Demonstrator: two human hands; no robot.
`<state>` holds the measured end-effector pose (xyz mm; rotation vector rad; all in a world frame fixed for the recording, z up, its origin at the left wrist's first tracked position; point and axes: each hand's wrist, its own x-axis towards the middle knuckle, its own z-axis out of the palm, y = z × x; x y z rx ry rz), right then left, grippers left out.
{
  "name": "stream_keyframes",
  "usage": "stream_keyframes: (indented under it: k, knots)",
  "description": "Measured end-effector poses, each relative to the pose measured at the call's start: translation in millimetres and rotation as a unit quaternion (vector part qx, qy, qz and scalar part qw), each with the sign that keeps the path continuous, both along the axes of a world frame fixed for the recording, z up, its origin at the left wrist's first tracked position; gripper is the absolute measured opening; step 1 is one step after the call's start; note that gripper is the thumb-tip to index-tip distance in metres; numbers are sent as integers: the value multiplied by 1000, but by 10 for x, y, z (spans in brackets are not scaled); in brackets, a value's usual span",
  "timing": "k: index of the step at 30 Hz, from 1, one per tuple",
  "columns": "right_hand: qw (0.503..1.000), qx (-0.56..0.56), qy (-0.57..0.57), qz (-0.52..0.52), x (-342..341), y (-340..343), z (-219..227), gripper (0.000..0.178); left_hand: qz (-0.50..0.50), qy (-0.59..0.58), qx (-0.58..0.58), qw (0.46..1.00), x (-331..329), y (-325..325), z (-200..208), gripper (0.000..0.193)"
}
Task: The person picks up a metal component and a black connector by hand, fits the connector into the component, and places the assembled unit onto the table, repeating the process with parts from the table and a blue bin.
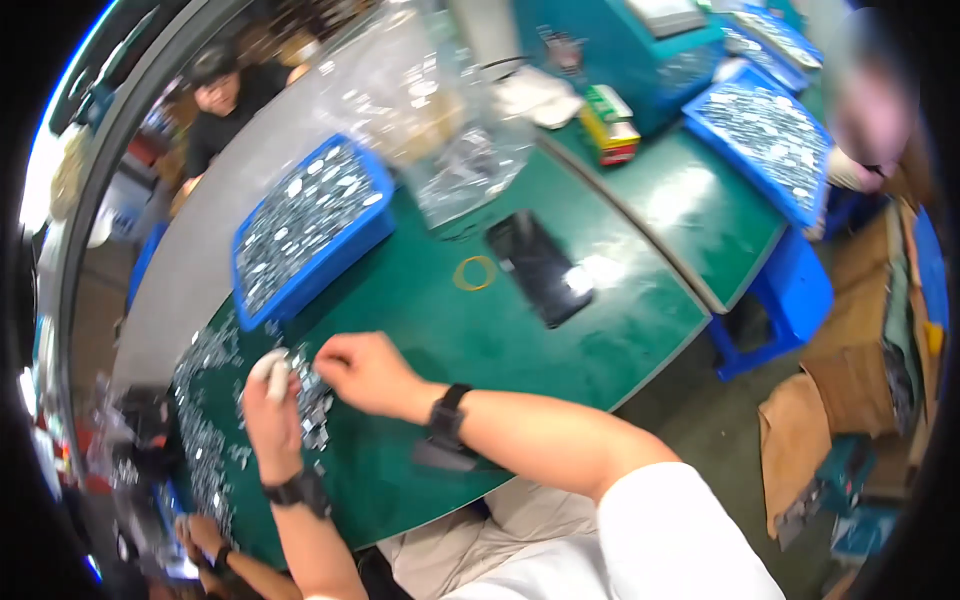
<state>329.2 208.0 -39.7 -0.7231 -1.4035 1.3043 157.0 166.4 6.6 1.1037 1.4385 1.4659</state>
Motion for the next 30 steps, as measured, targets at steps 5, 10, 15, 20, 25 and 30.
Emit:
stream_keyframes:
  k: [5, 10, 15, 20, 25, 30]
  knots:
    - [993, 109, -34, -13, 299, 70, 2, 11, -27, -25, 16, 999, 287, -28, -146, 13]
    - [988, 136, -72, -31, 474, 77, -49, 13, -12, -52, -11, 999, 377, -48, -318, 13]
    - [995, 76, -61, -10, 567, 57, 29, 12, -4, -60, -3, 998, 516, -63, -270, 15]
    - [995, 83, -53, -21, 554, 37, 26, 11, 12, -103, -26, 994, 426, -48, -385, 14]
    - [996, 77, -35, -19, 594, 6, 54, 10, 17, -97, -20, 995, 484, -60, -391, 13]
    - [995, 9, -90, 35, 647, 14, 115, 12, 36, -71, -4, 997, 617, -90, -325, 11]
